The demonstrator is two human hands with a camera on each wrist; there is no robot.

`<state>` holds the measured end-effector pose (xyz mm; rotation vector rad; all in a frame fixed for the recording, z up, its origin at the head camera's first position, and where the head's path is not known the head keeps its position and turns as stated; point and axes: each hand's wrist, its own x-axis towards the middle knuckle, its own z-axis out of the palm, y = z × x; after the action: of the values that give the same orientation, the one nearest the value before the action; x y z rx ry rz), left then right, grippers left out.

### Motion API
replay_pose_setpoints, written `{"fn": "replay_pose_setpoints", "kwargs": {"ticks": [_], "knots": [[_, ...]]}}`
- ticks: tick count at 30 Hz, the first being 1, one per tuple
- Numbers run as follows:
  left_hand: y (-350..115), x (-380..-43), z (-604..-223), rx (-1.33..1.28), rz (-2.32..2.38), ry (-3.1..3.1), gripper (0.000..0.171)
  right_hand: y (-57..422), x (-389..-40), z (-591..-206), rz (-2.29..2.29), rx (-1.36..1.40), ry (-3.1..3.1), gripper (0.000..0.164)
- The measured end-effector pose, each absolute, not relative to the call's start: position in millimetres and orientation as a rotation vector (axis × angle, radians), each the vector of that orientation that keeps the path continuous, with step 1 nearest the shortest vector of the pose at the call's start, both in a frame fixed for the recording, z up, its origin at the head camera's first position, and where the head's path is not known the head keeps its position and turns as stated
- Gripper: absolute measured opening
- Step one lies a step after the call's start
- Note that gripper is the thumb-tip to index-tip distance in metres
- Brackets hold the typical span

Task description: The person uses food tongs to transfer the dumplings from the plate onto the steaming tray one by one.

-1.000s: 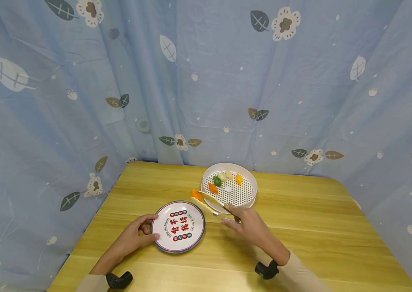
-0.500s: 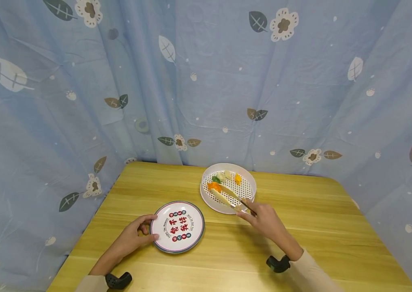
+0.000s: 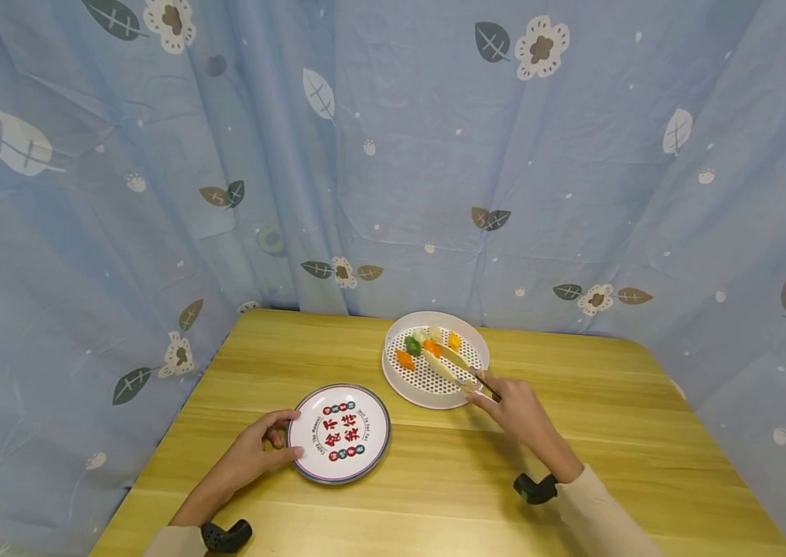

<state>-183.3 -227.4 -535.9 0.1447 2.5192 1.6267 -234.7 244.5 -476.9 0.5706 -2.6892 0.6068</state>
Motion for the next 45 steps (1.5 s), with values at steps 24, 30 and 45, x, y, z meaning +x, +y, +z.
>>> {"fn": "replay_pose_setpoints", "kwargs": {"ticks": [24,30,45], "knots": [[-227,-183,-536,0.156,1.645,2.497,0.064,251,-262,-470,0.516,0.492,-2.868,0.032],[-228,-183,-538,0.166,1.637,2.502,0.064,248,-267,-467,0.487,0.440,-2.947,0.035],[-230,-184,-539,0.170,1.649,2.494,0.064,248,-264,-466,0.524,0.388,-2.923,0.061]]}}
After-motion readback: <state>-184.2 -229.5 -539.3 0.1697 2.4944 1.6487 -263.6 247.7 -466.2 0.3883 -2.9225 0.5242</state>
